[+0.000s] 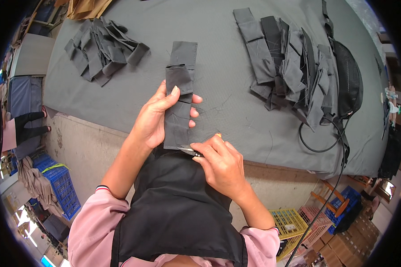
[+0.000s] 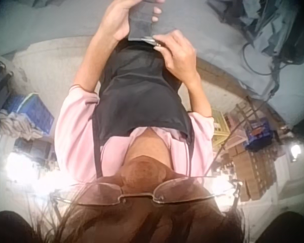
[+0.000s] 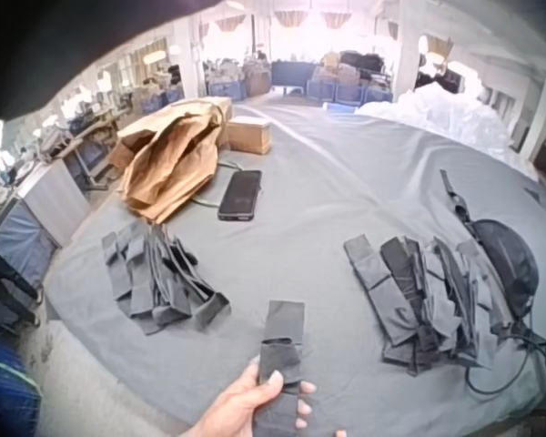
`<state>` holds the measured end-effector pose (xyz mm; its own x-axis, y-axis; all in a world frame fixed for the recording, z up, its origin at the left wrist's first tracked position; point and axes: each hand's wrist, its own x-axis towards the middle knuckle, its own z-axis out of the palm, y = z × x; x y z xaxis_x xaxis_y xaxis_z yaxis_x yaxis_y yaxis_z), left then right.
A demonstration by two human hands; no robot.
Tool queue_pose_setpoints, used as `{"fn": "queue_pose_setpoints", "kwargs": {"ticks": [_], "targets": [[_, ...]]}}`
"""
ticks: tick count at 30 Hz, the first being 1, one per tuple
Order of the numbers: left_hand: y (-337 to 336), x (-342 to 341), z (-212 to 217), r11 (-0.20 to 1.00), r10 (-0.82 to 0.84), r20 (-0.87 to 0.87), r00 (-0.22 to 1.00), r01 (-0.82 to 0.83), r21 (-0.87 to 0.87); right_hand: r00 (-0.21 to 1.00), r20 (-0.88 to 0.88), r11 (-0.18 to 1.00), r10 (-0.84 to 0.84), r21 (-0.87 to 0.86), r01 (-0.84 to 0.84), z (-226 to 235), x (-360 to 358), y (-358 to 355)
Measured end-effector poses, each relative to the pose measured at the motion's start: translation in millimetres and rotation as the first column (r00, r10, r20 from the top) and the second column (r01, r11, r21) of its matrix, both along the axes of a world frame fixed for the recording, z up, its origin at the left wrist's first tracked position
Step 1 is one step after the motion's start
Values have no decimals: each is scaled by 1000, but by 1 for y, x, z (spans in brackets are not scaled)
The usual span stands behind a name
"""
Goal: The person uses a small utility knife to cut and trim dark gray fabric strips on a gray work surface. They repeatedly pick up individual strips, fold them, and slice along the edges to refine the shape, placing the finished pieces into a growing pile on the right.
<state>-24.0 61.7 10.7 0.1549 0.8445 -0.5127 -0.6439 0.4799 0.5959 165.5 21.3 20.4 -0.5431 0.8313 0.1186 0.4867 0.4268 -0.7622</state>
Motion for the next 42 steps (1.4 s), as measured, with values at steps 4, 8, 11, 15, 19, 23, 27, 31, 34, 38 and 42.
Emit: {"fn": "queue_pose_setpoints", "kwargs": {"ticks": [4,8,11,15,19,23,27,31,34,38,42], "targets": [[0,1,-2,1000,2,14,1000,-2,-14,997,76,994,24,103,-31,3,0,1],[3,-1,-5,999,8,81,997,-5,-36,996,88,980,21,194,-38,3,3,2],[3,-1,-1,999,36,58,998,-34,-35,999,-1,983,-49,179,48,4,9,-5],[4,4,-3,995,102,23,995,-102,5,994,-61,995,-90,39,93,5,-7,-10],[5,8,2,983,173,-32,984,-170,73,989,-78,986,-126,97,133,1,-14,-17],[4,10,6,967,250,-46,967,-247,66,982,-63,974,-178,128,185,-2,-18,-18],[3,12,5,958,277,-51,959,-272,88,984,-27,974,-174,139,177,-1,-20,-17],[3,16,7,940,334,-94,938,-325,104,982,11,969,-189,167,184,-3,-21,-18],[4,16,6,917,394,-63,917,-388,97,972,-50,960,-229,150,234,-7,-24,-19],[5,17,5,900,432,-22,902,-430,68,955,-91,953,-283,88,291,-10,-29,-20],[4,16,4,892,449,-17,894,-447,63,967,-43,949,-253,185,256,-10,-27,-20]]}}
